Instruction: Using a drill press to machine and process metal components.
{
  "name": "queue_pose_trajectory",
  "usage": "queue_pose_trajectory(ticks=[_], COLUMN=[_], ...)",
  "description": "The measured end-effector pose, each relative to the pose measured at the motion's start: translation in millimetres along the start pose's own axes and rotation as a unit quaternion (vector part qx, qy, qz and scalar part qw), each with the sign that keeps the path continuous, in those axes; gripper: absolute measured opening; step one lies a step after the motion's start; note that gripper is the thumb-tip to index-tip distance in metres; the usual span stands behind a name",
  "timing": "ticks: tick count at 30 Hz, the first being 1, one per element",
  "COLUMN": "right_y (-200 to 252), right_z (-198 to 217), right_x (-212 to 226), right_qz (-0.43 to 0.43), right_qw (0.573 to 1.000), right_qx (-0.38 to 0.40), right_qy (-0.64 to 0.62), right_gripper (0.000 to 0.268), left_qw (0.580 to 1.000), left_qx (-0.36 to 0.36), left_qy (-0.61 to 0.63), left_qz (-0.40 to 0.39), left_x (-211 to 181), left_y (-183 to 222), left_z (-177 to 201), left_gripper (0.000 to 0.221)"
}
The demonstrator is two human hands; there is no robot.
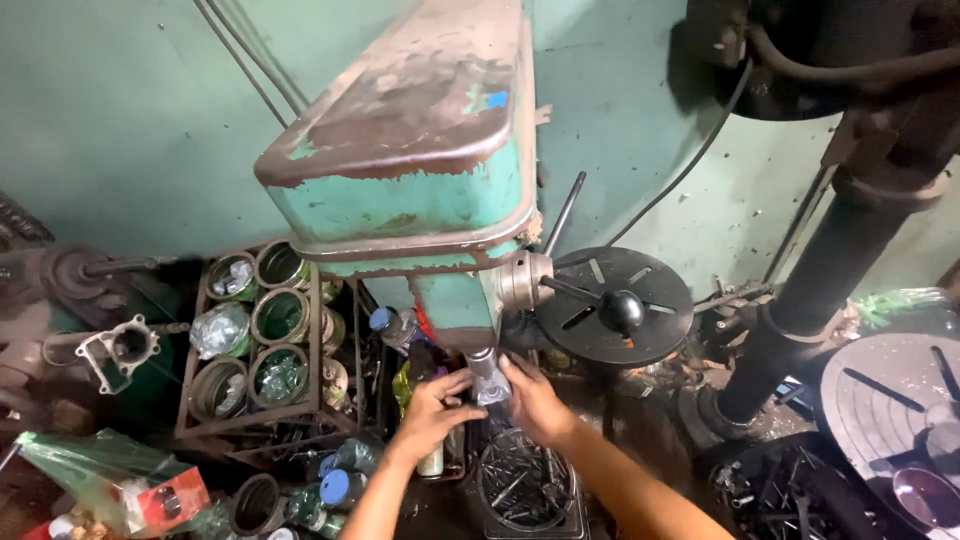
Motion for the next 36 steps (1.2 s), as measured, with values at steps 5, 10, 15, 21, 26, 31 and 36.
queue_pose_trajectory(ticks=[5, 10, 15, 21, 26, 31, 36], right_y=[25.1, 50.2, 19.8, 3.0, 12.6, 45.3, 43.2], right_z=[-14.1, -36.5, 5.1, -0.6, -8.5, -35.1, -40.7], right_x=[1.3, -1.2, -18.8, -12.9, -10.2, -18.1, -9.2], right_qz=[-0.037, 0.188, 0.084, 0.060, 0.028, 0.210, 0.218], right_qw=[0.975, 0.876, 0.972, 0.998, 0.996, 0.824, 0.790], right_qx=[-0.110, -0.162, -0.077, -0.021, -0.068, -0.170, -0.212], right_qy=[0.188, 0.413, 0.208, 0.011, 0.045, 0.499, 0.532], right_gripper=[0.076, 0.060, 0.071, 0.071, 0.053, 0.078, 0.060], left_qw=[0.992, 0.950, 0.949, 0.980, 0.989, 0.948, 0.915], left_qx=[-0.110, -0.264, -0.225, -0.137, -0.090, -0.238, -0.325], left_qy=[-0.041, -0.082, -0.142, -0.053, -0.024, -0.047, -0.178], left_qz=[-0.054, -0.144, -0.167, -0.132, -0.113, -0.205, -0.161], left_x=[10.3, 0.2, -9.5, -14.6, 9.6, 0.8, 7.2], left_y=[20.0, 41.2, 45.1, 16.5, 9.4, 26.9, 36.5], left_z=[-30.9, -61.4, -27.3, -7.5, -31.3, -64.8, -72.3], left_gripper=[0.076, 0.054, 0.034, 0.068, 0.074, 0.051, 0.045])
Point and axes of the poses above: each hand's wrist, its own y-axis away from the middle knuckle, its own z-axis out of the back of the hand, x = y × z, the point moved 1 cm from there along -y, towards the middle knuckle, and after that the axes turned 6 degrees about y, right-handed, at the moved point
